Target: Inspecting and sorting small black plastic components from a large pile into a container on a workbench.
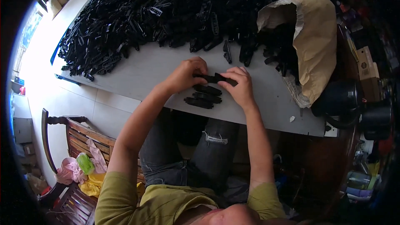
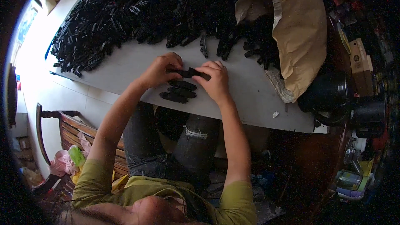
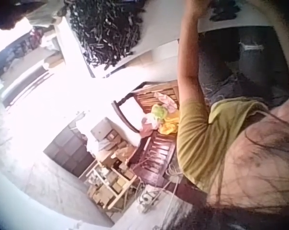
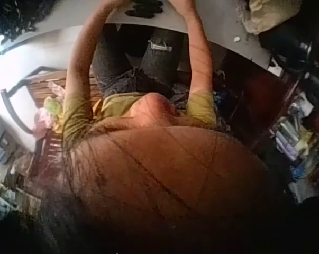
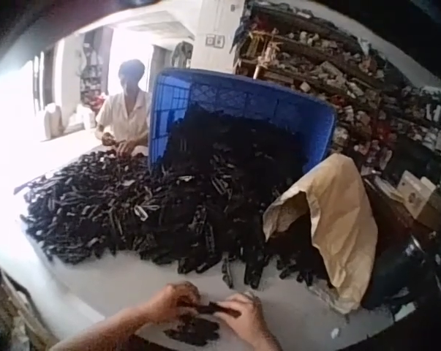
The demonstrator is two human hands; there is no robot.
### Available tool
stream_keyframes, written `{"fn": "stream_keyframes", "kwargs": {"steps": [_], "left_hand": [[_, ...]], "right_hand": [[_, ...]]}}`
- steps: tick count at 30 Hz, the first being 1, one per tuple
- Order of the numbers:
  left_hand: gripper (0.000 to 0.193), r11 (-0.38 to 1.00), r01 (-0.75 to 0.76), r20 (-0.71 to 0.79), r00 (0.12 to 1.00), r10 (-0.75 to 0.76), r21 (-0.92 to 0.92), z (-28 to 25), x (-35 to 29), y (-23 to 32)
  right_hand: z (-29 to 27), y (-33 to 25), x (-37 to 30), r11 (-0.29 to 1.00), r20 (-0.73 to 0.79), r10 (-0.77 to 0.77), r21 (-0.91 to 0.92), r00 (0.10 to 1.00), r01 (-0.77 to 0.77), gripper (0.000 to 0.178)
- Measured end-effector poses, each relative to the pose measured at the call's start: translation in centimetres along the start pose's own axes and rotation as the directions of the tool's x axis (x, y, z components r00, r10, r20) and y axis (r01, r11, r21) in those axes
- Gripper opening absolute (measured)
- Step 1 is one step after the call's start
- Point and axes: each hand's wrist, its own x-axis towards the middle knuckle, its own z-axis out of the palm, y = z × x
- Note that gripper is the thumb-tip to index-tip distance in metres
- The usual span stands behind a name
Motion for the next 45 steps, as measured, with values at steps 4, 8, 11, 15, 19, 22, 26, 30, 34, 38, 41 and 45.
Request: {"fn": "stream_keyframes", "kwargs": {"steps": [4,8,11,15,19,22,26,30,34,38,41,45], "left_hand": [[0.023,0.998,-0.065,0.048,0.997,0.065,-0.011,0.4,0.6,-0.1],[0.023,0.996,-0.042,0.033,0.998,0.045,-0.081,0.6,0.8,-0.9],[0.022,0.992,-0.015,-0.009,1.0,0.014,-0.127,0.2,0.3,-0.4],[0.024,0.986,-0.14,0.006,0.99,0.14,0.088,-0.2,0.1,-0.2],[0.029,0.977,-0.211,0.001,0.978,0.211,0.023,1.3,1.2,-1.3],[0.024,0.961,-0.274,-0.064,0.959,0.275,0.022,1.7,0.5,-1.4],[0.023,0.953,-0.3,-0.077,0.95,0.303,0.039,1.5,0.2,-1.9],[0.023,0.962,-0.272,-0.059,0.961,0.271,-0.008,1.9,0.8,-1.3],[0.026,0.972,-0.218,-0.021,0.975,0.22,0.088,0.9,0.2,-0.9],[0.037,0.956,-0.258,0.099,0.964,0.246,0.139,0.4,0.1,0.0],[0.052,0.949,-0.285,-0.062,0.953,0.295,0.138,1.3,-0.2,1.2],[0.059,0.815,-0.385,0.213,0.922,0.322,0.433,2.9,-3.3,3.0]], "right_hand": [[0.1,-0.1,0.4,0.998,0.056,-0.025,0.063,0.998,0.022,0.026],[-0.3,-0.3,0.4,0.986,0.073,0.066,0.151,0.995,-0.077,0.026],[-1.0,-0.5,0.3,0.978,0.112,0.107,0.165,0.988,-0.124,0.026],[-1.2,-0.6,0.3,0.982,0.134,0.111,0.137,0.985,-0.129,0.026],[0.1,0.0,0.6,1.0,0.117,-0.016,-0.001,0.993,0.017,0.025],[0.7,0.1,-0.2,0.997,0.064,-0.077,0.001,0.995,0.077,0.023],[0.3,-1.1,-1.2,0.984,-0.077,0.12,0.143,0.99,-0.108,0.016],[-2.9,4.1,-2.2,0.943,-0.222,0.332,0.074,0.917,-0.324,0.017],[-4.8,8.3,-1.2,0.875,-0.434,0.334,-0.187,0.837,-0.446,0.028],[-5.4,7.4,2.6,0.633,-0.468,0.421,-0.462,0.777,-0.621,0.047],[-5.2,7.2,4.0,0.532,-0.491,0.447,-0.526,0.748,-0.664,0.037],[-4.9,7.4,2.9,0.466,-0.45,0.5,-0.58,0.74,-0.668,0.034]]}}
